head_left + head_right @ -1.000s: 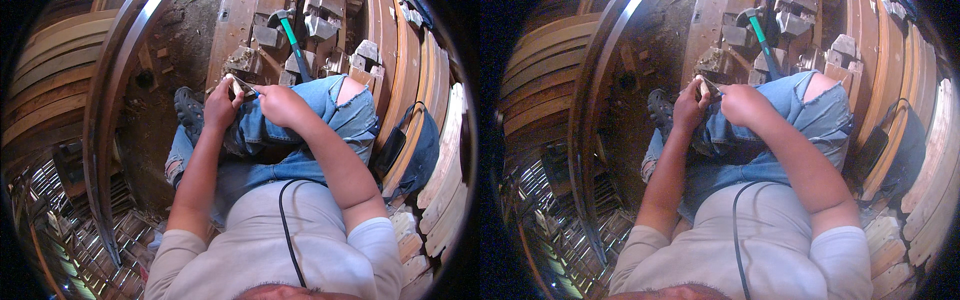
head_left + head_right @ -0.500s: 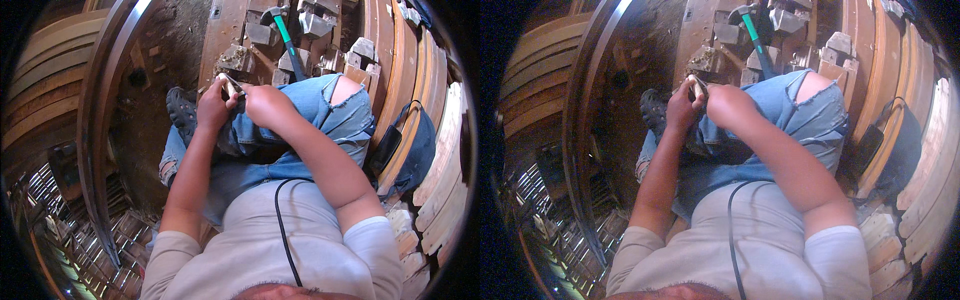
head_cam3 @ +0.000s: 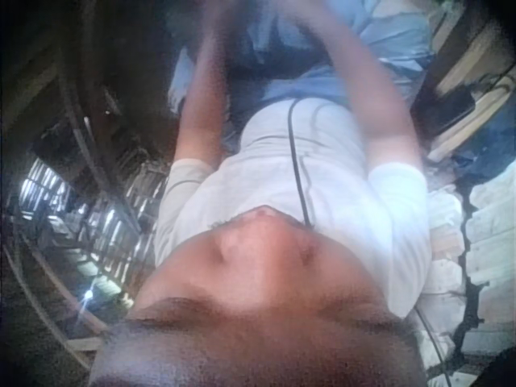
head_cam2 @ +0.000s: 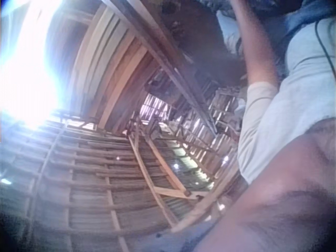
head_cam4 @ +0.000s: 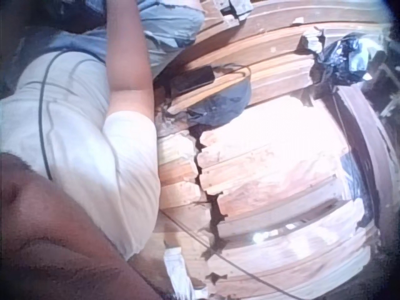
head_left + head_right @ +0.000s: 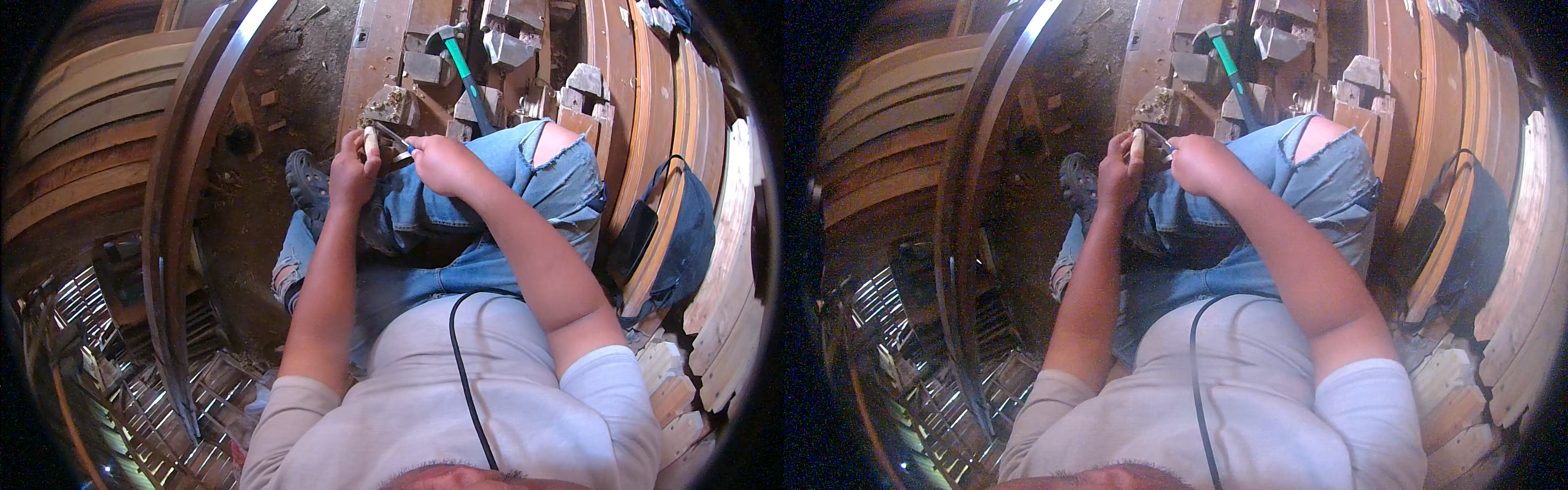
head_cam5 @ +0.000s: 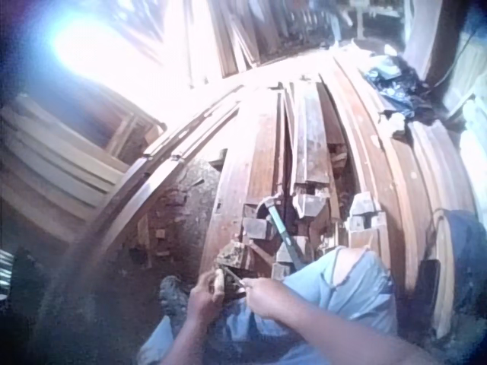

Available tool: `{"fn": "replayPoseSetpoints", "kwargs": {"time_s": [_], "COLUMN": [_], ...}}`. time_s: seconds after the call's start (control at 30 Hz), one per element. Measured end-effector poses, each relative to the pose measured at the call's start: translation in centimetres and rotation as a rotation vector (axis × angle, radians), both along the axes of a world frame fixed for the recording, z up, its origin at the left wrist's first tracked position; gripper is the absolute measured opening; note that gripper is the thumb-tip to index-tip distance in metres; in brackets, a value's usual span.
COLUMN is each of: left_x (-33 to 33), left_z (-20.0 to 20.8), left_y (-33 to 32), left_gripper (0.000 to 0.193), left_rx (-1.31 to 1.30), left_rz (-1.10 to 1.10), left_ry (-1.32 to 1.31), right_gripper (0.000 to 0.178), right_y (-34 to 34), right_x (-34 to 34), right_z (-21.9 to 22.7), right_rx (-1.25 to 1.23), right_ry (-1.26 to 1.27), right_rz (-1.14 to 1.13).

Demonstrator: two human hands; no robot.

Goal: The person sits on the ground and uses a knife to carve a small piece of wood held in their left hand. They repeatedly scrape the surface of the wood to remove shavings and shape the piece.

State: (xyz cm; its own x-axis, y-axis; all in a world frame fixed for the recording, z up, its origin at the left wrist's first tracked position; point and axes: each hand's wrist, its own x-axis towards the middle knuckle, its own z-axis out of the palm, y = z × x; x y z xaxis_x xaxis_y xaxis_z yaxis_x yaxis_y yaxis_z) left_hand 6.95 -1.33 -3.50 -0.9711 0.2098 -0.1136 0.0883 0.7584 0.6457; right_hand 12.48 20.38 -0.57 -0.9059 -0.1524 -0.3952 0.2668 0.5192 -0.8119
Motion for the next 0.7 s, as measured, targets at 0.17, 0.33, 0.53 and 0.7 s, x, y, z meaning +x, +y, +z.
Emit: {"fn": "replayPoseSetpoints", "kwargs": {"time_s": [0.17, 0.33, 0.53, 0.7], "left_x": [0.5, 1.3, 1.5, 1.2], "left_z": [0.3, 0.6, -0.3, -0.3], "left_y": [-0.2, 0.2, -0.5, -0.7], "left_gripper": [0.058, 0.059, 0.058, 0.054], "left_rx": [0.024, 0.012, 0.212, 0.165], "left_rz": [-0.095, -0.153, -0.020, -0.096], "left_ry": [-0.039, 0.043, -0.057, 0.122], "right_gripper": [0.043, 0.042, 0.042, 0.040], "right_y": [0.0, 0.5, -0.2, -0.9], "right_x": [1.2, 1.8, 1.9, 2.5], "right_z": [0.6, 0.8, 2.1, 3.0], "right_rx": [-0.096, -0.125, 0.044, 0.196], "right_ry": [0.025, 0.076, 0.047, 0.096], "right_rz": [-0.192, -0.217, -0.111, -0.049]}}
